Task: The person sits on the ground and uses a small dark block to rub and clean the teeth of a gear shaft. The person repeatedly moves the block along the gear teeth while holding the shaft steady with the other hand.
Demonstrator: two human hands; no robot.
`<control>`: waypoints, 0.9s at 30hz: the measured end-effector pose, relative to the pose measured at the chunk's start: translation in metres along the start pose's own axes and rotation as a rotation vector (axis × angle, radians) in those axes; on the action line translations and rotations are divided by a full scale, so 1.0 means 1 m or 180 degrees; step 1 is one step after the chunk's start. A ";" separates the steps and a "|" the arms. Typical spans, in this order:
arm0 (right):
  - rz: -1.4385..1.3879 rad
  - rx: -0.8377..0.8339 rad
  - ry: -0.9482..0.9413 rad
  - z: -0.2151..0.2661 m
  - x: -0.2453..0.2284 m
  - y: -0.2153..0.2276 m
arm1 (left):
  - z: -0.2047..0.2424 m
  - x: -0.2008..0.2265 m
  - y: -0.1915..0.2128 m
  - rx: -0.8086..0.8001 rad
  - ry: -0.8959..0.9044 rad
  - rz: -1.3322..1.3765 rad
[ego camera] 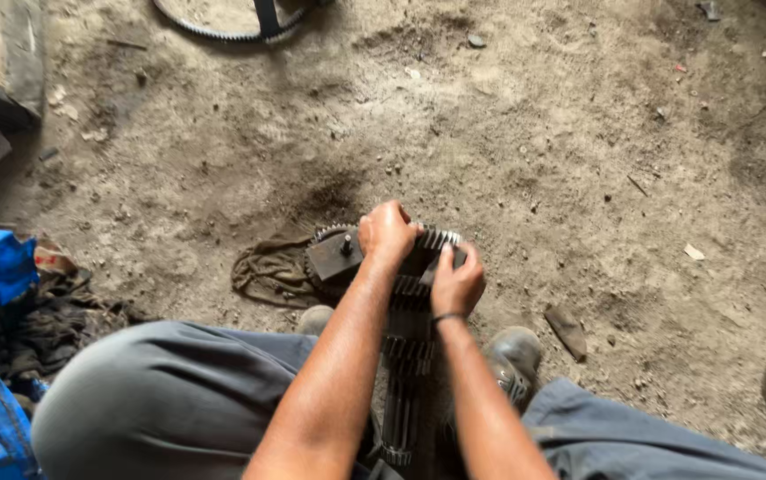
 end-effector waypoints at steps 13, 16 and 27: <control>0.0178 -0.0009 -0.0414 -0.006 0.011 -0.010 | -0.001 -0.002 -0.002 -0.0143 0.0120 -0.0141; 0.0144 -0.0357 -0.0495 0.005 0.016 -0.018 | 0.004 -0.007 -0.003 -0.0103 0.0111 -0.0131; 0.0190 -0.0379 -0.0422 -0.004 0.008 -0.016 | 0.004 0.001 0.001 -0.0047 0.0097 -0.0146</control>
Point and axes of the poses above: each hand's wrist, its own z-axis away from the middle knuckle, its own y-axis out of the back of the hand, x = y × z, the point moved 9 cm from there along -z, towards the middle knuckle, and after that the axes turned 3 degrees about z, right-handed, at the moved point
